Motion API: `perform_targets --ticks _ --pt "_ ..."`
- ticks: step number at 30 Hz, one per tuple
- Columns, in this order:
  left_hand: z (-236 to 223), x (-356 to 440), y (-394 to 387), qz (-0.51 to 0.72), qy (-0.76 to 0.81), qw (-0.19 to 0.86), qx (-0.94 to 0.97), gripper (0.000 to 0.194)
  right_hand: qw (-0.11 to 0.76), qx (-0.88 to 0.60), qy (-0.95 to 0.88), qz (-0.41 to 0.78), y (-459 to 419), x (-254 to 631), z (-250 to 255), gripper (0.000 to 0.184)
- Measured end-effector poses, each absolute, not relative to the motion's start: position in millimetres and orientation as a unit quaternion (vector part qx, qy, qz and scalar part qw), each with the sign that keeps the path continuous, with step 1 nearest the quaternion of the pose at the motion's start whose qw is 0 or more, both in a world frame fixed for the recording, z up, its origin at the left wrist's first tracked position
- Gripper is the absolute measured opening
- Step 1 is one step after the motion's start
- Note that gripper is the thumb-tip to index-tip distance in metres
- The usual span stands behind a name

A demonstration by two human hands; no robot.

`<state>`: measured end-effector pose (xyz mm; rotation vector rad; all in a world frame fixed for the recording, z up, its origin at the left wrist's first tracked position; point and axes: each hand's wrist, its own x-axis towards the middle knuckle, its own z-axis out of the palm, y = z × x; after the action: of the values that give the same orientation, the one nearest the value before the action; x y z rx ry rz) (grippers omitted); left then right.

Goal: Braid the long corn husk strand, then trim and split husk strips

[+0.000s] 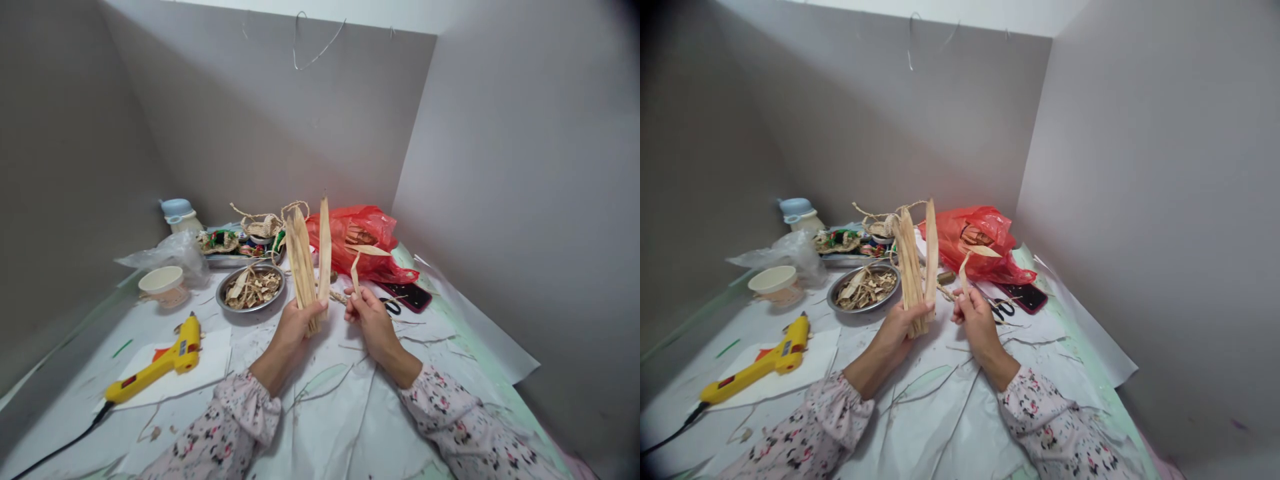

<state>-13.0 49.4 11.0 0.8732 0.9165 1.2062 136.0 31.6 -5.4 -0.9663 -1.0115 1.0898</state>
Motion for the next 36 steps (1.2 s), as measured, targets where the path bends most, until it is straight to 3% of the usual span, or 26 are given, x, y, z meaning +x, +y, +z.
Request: perform_targets --ticks 6,12,21,36 --pt "12.6 -7.3 39.5 0.483 0.372 0.669 0.425 0.043 0.583 -0.470 -0.512 0.421 19.4 127.5 6.2 0.026" --pt "14.7 -11.4 46.0 0.516 0.403 0.646 0.392 0.043 0.615 -0.478 -0.448 0.439 30.3 135.0 -7.6 0.035" --pt "13.2 -5.1 36.1 0.481 0.394 0.657 0.427 0.037 0.575 -0.440 -0.507 0.467 22.6 129.1 -1.0 0.026" --pt "12.8 -8.3 38.7 0.455 0.360 0.693 0.428 0.045 0.543 -0.446 -0.532 0.471 25.4 129.3 -6.6 0.012"
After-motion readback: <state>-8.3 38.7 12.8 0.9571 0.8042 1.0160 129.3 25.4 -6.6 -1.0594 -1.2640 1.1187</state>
